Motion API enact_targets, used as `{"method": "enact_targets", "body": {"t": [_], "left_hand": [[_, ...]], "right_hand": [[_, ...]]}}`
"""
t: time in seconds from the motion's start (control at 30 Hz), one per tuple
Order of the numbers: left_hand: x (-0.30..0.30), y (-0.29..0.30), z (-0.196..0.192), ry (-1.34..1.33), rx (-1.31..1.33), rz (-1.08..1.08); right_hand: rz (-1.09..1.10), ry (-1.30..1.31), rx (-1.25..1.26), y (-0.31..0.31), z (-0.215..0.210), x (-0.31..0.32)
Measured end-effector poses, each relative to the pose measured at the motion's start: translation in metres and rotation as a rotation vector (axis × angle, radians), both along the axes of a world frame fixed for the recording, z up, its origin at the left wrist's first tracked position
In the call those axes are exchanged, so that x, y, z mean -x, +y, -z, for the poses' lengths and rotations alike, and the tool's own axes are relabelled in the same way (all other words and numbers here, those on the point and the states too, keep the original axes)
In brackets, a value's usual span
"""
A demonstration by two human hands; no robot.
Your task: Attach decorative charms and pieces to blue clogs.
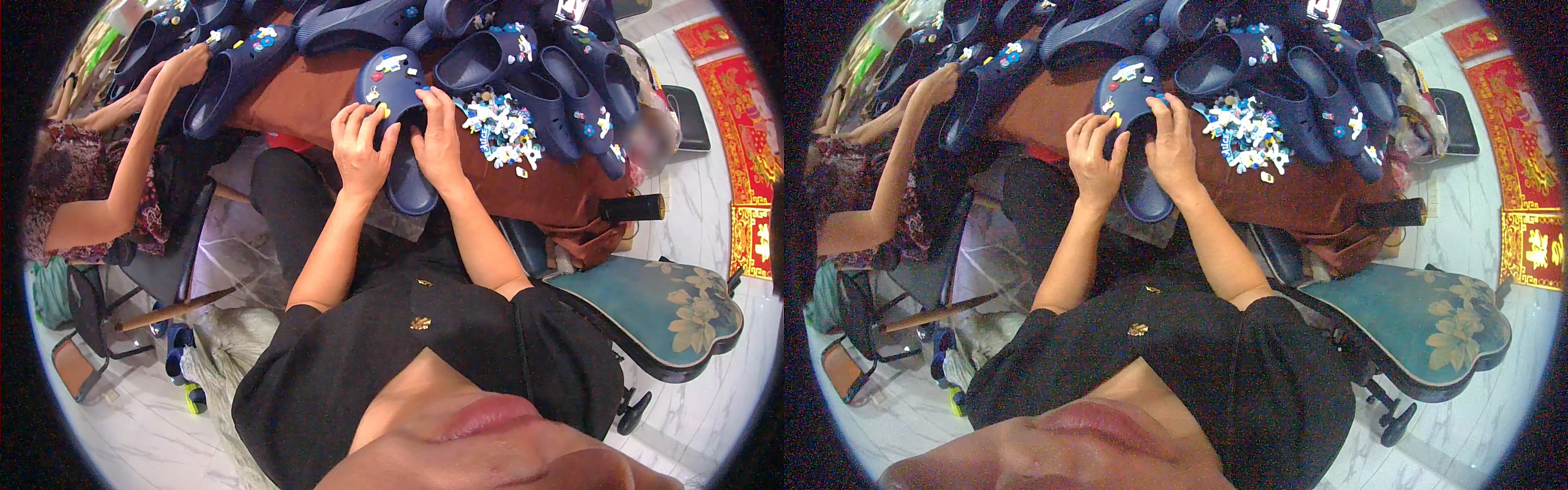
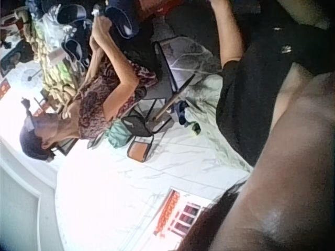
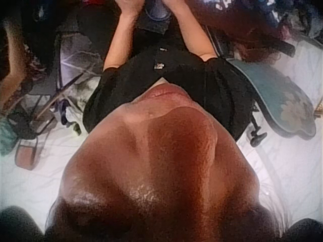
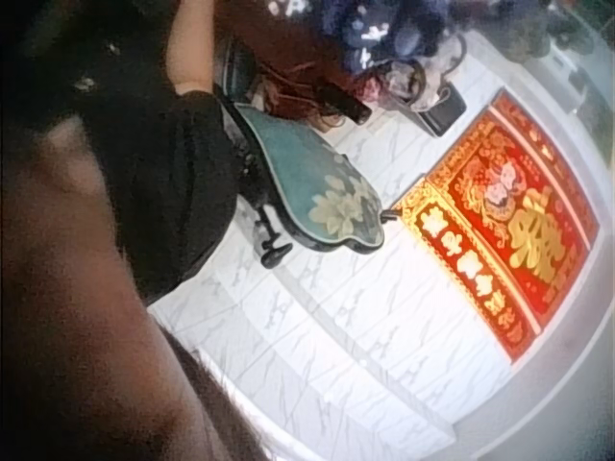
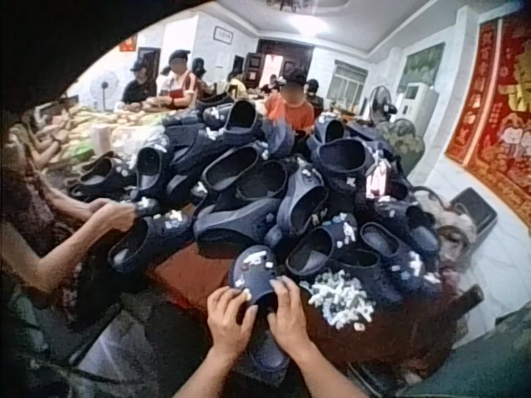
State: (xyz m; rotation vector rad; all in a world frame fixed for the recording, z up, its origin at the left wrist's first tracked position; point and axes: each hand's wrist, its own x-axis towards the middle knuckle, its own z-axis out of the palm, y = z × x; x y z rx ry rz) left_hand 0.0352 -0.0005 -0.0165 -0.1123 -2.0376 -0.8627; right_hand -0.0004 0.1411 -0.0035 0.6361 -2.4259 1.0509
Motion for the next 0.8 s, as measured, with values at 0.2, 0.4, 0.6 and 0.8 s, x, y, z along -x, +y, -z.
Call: {"method": "enact_targets", "body": {"t": [0.2, 0.4, 0.6, 0.8], "left_hand": [[-0.0032, 0.0000, 0.0019, -0.040, -0.005, -0.025], [-0.0048, 0.0019, 0.0030, -0.014, -0.033, -0.058], [-0.0044, -0.0001, 0.0047, -0.012, 0.016, -0.056], [-0.0042, -0.0030, 0.0022, -0.007, 0.015, -0.049]], "right_hand": [[-0.004, 0.023, -0.016, -0.0016, 0.0000, -0.0008], [-0.007, 0.022, -0.011, -0.0011, -0.0006, -0.0024], [0.002, 0.020, -0.003, -0.0019, -0.0010, -0.0028], [0.005, 0.020, -0.009, -0.0021, -0.0006, -0.0027]]}}
